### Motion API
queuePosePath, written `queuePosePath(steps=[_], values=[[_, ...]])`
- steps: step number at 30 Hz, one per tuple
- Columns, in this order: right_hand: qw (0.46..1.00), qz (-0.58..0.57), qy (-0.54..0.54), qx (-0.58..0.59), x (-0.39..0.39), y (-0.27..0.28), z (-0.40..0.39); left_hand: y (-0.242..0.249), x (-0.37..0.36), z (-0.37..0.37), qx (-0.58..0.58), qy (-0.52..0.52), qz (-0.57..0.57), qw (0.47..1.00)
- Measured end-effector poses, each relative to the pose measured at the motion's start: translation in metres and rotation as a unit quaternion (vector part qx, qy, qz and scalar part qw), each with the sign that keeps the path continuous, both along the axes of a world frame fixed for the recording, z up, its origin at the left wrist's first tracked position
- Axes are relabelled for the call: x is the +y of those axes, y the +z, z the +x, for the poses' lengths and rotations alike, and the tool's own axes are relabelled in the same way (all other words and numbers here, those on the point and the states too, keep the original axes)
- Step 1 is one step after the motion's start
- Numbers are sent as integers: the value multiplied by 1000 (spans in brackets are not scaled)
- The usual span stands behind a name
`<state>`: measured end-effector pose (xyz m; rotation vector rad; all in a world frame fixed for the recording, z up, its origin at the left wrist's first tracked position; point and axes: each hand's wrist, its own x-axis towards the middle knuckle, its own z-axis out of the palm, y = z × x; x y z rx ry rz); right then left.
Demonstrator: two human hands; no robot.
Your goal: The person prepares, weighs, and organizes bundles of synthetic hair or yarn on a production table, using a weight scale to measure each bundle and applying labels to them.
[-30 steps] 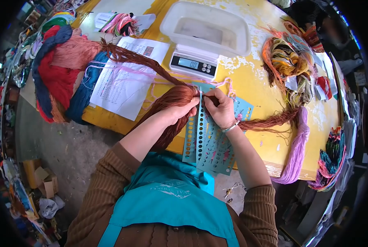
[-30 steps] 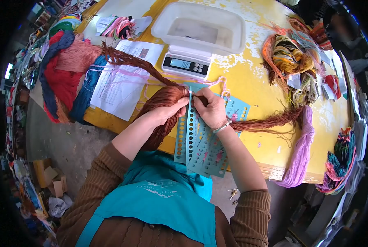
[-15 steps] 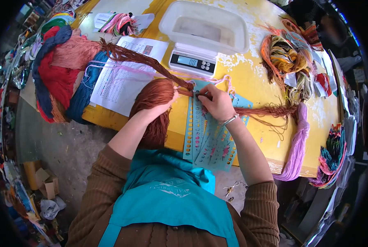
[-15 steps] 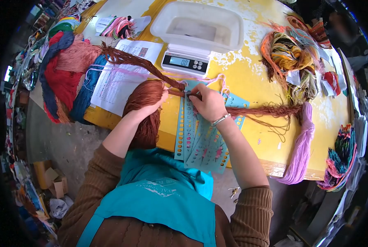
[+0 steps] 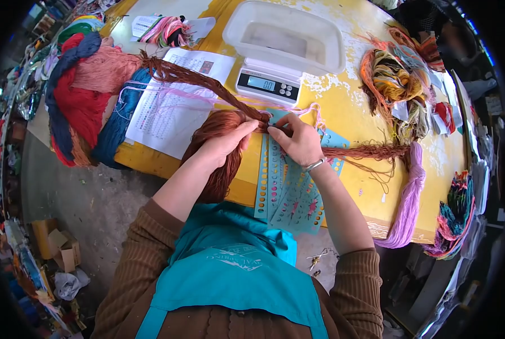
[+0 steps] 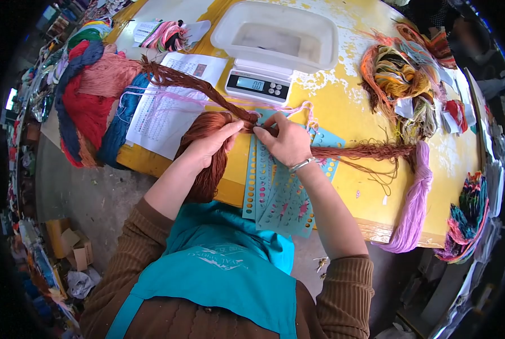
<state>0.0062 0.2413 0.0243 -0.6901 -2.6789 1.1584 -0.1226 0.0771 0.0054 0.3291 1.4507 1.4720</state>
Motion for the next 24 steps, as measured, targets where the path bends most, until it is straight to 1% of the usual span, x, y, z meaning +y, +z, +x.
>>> queuePosePath(steps=[1,3,4,6,7,8,10,11,13,14,15,16,17,18,20,21,22,23,24], values=[[1000,4,-5,-2,-1,1,0,5,1,2,0,0,0,1000],[1000,20,-3,-2,-1,-1,-1,15,4,9,-89,-25,-7,996],[999,35,0,-3,-1,-3,-1,13,5,13,-81,-34,42,995],[999,40,-5,-14,0,-7,-3,18,6,17,-102,-97,78,987],[999,45,-8,-25,1,-9,-3,21,8,18,-116,-122,77,983],[999,44,-9,-25,2,-13,-3,21,10,17,-116,-123,77,983],[1000,-6,-8,30,6,-18,-1,16,13,17,-111,-115,45,986],[1000,-6,-9,29,9,-19,1,4,17,15,-73,-125,30,989],[996,-66,32,56,14,-18,1,5,28,25,10,-77,2,997],[996,-66,32,56,15,-18,1,-8,27,20,67,-122,-17,990],[990,-130,18,50,15,-19,0,-53,33,21,341,-57,-9,938],[980,-193,4,44,16,-20,0,-43,31,21,445,-83,-32,891],[959,-274,13,77,18,-23,0,-33,29,22,545,-99,-56,831],[959,-274,13,77,18,-24,0,-15,30,23,545,-99,-55,831],[912,-382,37,148,19,-25,1,0,31,26,504,-146,-44,850],[912,-382,37,148,20,-24,2,-7,35,23,525,-137,-34,840],[927,-354,47,117,23,-22,3,-14,34,21,525,-138,-34,839],[940,-324,57,87,25,-20,4,-21,34,20,512,-146,-58,844],[941,-323,57,86,25,-20,4,-17,34,20,499,-154,-82,849]])
